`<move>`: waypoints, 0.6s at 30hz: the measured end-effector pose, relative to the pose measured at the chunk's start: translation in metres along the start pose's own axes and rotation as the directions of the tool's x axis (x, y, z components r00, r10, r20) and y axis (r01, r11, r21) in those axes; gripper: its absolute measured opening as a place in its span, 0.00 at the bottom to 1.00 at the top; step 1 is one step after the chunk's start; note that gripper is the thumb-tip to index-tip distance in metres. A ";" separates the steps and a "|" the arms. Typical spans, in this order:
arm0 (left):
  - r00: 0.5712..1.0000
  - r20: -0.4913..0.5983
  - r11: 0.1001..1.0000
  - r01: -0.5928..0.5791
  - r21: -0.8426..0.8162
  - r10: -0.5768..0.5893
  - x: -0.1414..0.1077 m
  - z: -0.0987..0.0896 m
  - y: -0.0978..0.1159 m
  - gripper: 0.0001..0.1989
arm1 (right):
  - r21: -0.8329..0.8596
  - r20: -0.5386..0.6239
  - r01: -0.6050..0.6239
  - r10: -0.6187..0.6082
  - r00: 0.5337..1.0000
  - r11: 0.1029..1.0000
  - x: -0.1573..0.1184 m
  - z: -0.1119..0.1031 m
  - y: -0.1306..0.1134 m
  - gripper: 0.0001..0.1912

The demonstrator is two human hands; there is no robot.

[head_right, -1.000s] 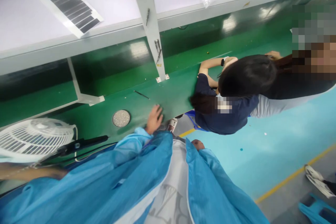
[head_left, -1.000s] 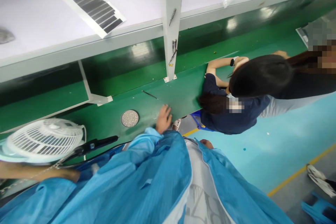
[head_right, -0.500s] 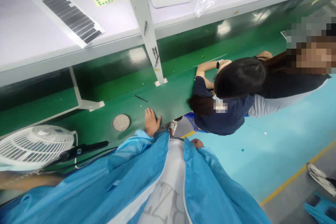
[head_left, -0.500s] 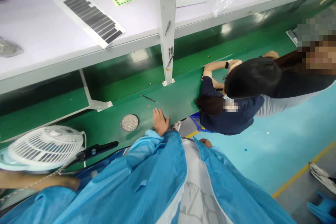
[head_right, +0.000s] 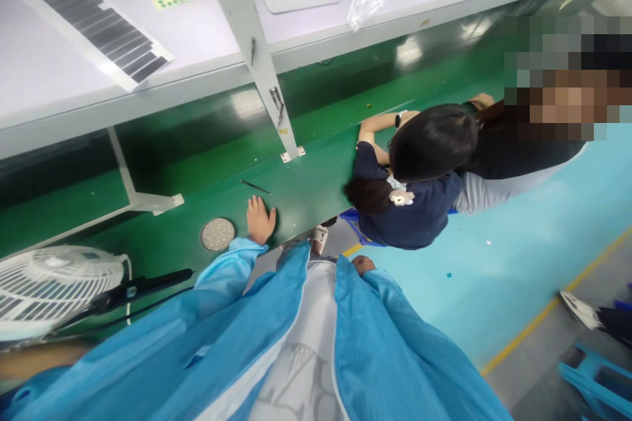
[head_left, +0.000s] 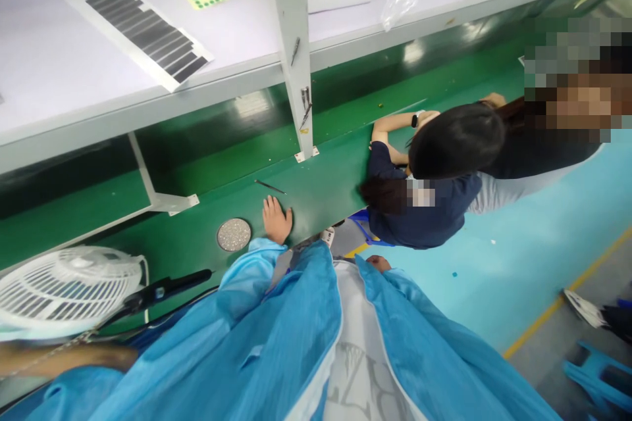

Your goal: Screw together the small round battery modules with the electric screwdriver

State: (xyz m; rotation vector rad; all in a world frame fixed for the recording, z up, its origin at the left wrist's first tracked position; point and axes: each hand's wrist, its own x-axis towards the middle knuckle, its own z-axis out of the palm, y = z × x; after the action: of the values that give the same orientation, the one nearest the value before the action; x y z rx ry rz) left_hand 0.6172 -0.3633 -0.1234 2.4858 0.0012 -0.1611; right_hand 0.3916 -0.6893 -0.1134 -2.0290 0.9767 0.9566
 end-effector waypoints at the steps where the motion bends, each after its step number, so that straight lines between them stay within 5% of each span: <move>1: 1.000 0.009 1.000 -0.004 -0.001 0.004 -0.003 0.005 0.005 0.40 | 0.010 0.009 -0.004 0.004 1.000 1.000 -0.001 -0.001 0.001 0.06; 4: 0.984 0.123 0.991 -0.124 -0.049 0.129 -0.038 0.040 0.039 0.39 | 0.024 0.010 -0.031 0.031 0.999 0.999 -0.002 -0.002 0.005 0.07; 7: 0.888 0.295 0.933 -0.307 -0.190 0.352 -0.080 0.080 0.079 0.33 | 0.026 0.023 -0.066 0.066 0.998 0.997 0.000 0.002 0.008 0.08; 9: 0.850 0.316 0.899 -0.349 -0.264 0.422 -0.092 0.092 0.093 0.31 | 0.024 0.031 -0.081 0.080 0.996 0.996 0.003 0.006 0.009 0.11; 12: 0.873 0.256 0.889 -0.328 -0.320 0.414 -0.073 0.086 0.086 0.26 | 0.021 0.030 -0.091 0.090 0.995 0.996 0.007 0.010 0.014 0.12; 18: 0.953 0.143 0.927 -0.213 -0.310 0.267 0.007 0.034 0.029 0.19 | 0.003 -0.085 -0.026 0.026 0.996 1.000 0.008 0.014 0.024 0.12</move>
State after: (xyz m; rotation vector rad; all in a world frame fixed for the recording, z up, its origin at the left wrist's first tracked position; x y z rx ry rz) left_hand 0.6212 -0.4068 -0.1336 2.1460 -0.3352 -0.2644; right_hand 0.3710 -0.6925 -0.1334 -2.0742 1.0511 0.8890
